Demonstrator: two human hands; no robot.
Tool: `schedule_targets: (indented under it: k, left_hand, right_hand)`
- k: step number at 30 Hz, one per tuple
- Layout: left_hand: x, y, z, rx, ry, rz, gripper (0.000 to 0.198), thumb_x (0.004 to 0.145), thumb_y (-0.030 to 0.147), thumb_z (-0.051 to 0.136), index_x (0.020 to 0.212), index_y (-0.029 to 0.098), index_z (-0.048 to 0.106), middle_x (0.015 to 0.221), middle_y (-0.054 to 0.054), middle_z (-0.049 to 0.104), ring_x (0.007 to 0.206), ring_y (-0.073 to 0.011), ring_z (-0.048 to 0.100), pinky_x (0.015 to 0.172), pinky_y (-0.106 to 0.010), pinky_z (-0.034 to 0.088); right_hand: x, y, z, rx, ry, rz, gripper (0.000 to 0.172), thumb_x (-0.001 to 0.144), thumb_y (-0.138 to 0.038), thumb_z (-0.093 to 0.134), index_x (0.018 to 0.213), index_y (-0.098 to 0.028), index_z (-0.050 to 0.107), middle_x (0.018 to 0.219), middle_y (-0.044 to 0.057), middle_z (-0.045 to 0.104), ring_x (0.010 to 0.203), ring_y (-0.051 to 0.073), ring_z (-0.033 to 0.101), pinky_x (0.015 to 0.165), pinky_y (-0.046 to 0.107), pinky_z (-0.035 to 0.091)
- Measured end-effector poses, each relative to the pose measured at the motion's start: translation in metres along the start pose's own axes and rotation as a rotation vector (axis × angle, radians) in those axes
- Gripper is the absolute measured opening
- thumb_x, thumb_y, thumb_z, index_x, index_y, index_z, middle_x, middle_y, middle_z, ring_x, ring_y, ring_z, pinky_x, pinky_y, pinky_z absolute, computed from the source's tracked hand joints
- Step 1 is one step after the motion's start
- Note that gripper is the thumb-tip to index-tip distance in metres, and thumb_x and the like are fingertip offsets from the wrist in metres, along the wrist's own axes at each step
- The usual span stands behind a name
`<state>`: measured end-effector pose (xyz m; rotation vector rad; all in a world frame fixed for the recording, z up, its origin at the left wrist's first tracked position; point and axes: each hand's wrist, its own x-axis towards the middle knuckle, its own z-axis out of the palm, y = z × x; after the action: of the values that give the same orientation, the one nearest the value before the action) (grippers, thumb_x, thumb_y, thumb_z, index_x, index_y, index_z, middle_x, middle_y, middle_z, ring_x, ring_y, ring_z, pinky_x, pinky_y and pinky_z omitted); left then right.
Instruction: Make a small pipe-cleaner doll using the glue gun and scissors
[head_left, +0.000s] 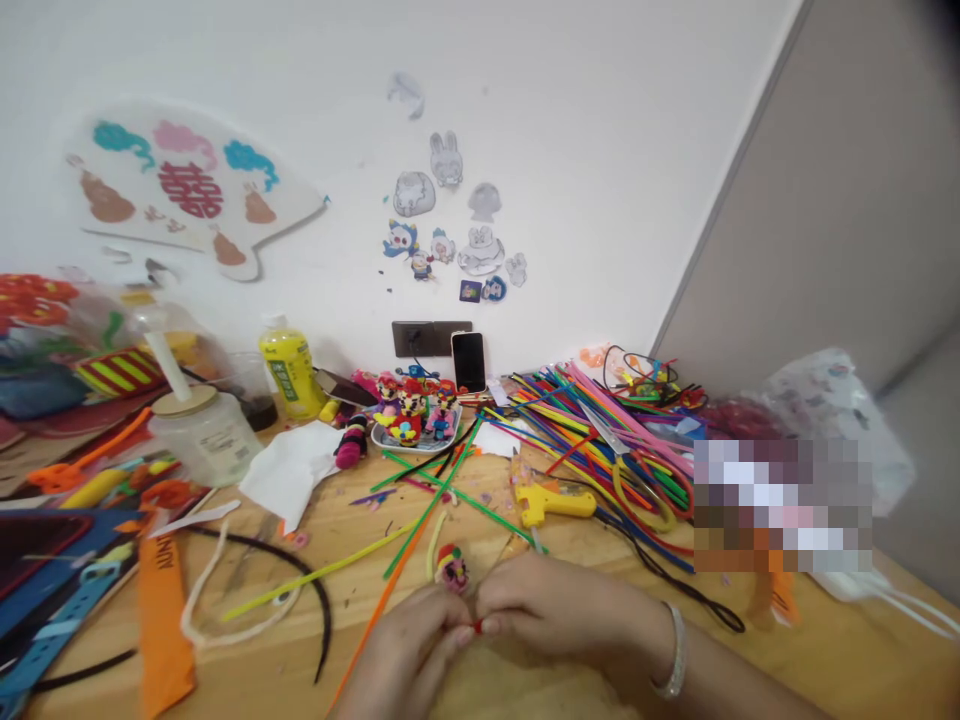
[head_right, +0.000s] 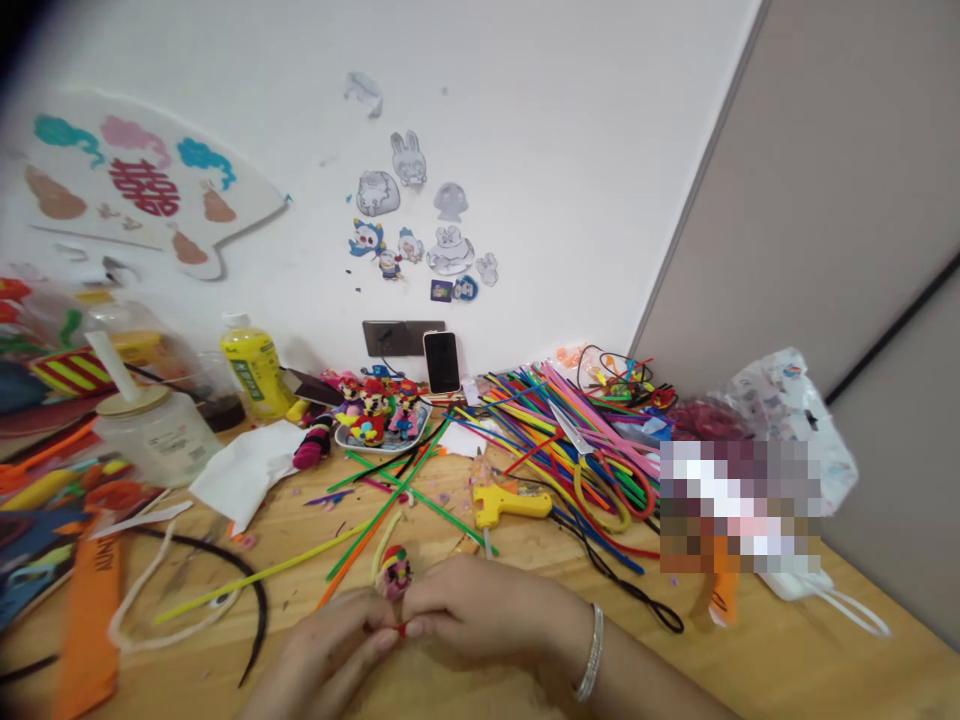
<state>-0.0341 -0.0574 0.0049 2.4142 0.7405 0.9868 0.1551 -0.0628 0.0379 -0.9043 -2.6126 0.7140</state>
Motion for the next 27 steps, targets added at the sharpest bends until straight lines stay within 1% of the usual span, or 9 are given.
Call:
schedule_targets:
  k: [4, 6, 9, 11, 13, 17, 19, 23, 27]
  left_hand:
    - [0.003, 0.007, -0.004, 0.013, -0.011, 0.072, 0.025, 0.089, 0.027, 0.04, 0.072, 0.02, 0.057, 0.063, -0.002, 0.064, 0.058, -0.0124, 0.062, 0.054, -0.018, 0.049]
    - [0.004, 0.008, -0.007, 0.027, 0.016, 0.064, 0.024, 0.088, 0.027, 0.041, 0.073, 0.02, 0.058, 0.064, -0.002, 0.065, 0.059, -0.0129, 0.062, 0.055, -0.018, 0.05]
    - [0.004, 0.005, -0.013, 0.065, 0.101, -0.036, 0.02, 0.087, 0.027, 0.045, 0.073, 0.02, 0.058, 0.064, -0.001, 0.066, 0.059, -0.0133, 0.063, 0.055, -0.02, 0.05]
    - [0.003, 0.005, -0.014, 0.085, 0.128, -0.085, 0.019, 0.086, 0.028, 0.047, 0.072, 0.02, 0.058, 0.064, 0.0, 0.065, 0.059, -0.0138, 0.063, 0.056, -0.021, 0.051]
    - [0.002, 0.005, -0.014, 0.095, 0.128, -0.08, 0.018, 0.086, 0.027, 0.046, 0.074, 0.02, 0.058, 0.065, -0.001, 0.065, 0.061, -0.0141, 0.063, 0.057, -0.022, 0.051]
    - [0.003, 0.005, -0.013, 0.132, 0.16, 0.001, 0.02, 0.087, 0.026, 0.044, 0.074, 0.02, 0.058, 0.065, -0.001, 0.065, 0.06, -0.0142, 0.063, 0.057, -0.022, 0.051]
    - [0.005, 0.004, -0.014, 0.155, 0.156, 0.052, 0.02, 0.087, 0.025, 0.044, 0.075, 0.02, 0.058, 0.066, -0.001, 0.065, 0.061, -0.0143, 0.063, 0.057, -0.022, 0.051]
    - [0.008, 0.002, -0.015, 0.187, 0.101, 0.158, 0.02, 0.088, 0.023, 0.042, 0.077, 0.019, 0.059, 0.067, -0.002, 0.065, 0.062, -0.0141, 0.061, 0.059, -0.022, 0.05]
    - [0.006, 0.001, -0.014, 0.239, 0.118, 0.272, 0.019, 0.088, 0.016, 0.041, 0.081, 0.018, 0.058, 0.067, -0.004, 0.064, 0.063, -0.0147, 0.06, 0.06, -0.024, 0.05]
  right_hand:
    - [0.007, -0.005, -0.013, -0.086, -0.126, -0.057, 0.017, 0.082, -0.008, 0.047, 0.071, -0.017, 0.057, 0.068, -0.003, 0.055, 0.064, 0.011, 0.049, 0.063, 0.019, 0.04]
    - [0.01, -0.007, -0.02, -0.078, -0.128, -0.029, 0.017, 0.083, -0.01, 0.046, 0.073, -0.017, 0.058, 0.068, -0.002, 0.055, 0.063, 0.011, 0.048, 0.062, 0.019, 0.039]
    - [0.008, -0.01, -0.025, 0.038, -0.031, 0.1, 0.015, 0.087, -0.017, 0.045, 0.079, -0.015, 0.058, 0.071, -0.001, 0.055, 0.065, 0.011, 0.049, 0.06, 0.019, 0.038]
    - [0.005, -0.011, -0.022, 0.161, 0.064, 0.174, 0.017, 0.088, -0.02, 0.043, 0.082, -0.015, 0.058, 0.072, -0.001, 0.055, 0.067, 0.011, 0.05, 0.061, 0.019, 0.039]
    - [0.002, -0.011, -0.014, 0.266, 0.159, 0.205, 0.018, 0.088, -0.02, 0.043, 0.08, -0.016, 0.058, 0.069, -0.003, 0.053, 0.065, 0.01, 0.05, 0.061, 0.018, 0.039]
    - [0.002, -0.011, 0.004, 0.331, 0.291, 0.242, 0.017, 0.085, -0.017, 0.045, 0.075, -0.016, 0.058, 0.065, -0.004, 0.052, 0.062, 0.009, 0.048, 0.058, 0.018, 0.037]
    - [0.003, -0.011, 0.007, 0.32, 0.321, 0.243, 0.015, 0.084, -0.016, 0.047, 0.075, -0.016, 0.059, 0.067, -0.004, 0.052, 0.063, 0.009, 0.047, 0.059, 0.018, 0.037]
    - [0.003, -0.01, 0.002, 0.243, 0.26, 0.194, 0.013, 0.082, -0.014, 0.048, 0.072, -0.016, 0.057, 0.065, -0.005, 0.048, 0.062, 0.009, 0.045, 0.058, 0.018, 0.034]
    - [0.003, -0.01, -0.001, 0.18, 0.234, 0.186, 0.018, 0.08, -0.013, 0.049, 0.062, -0.016, 0.05, 0.06, -0.006, 0.043, 0.058, 0.008, 0.041, 0.054, 0.018, 0.031]
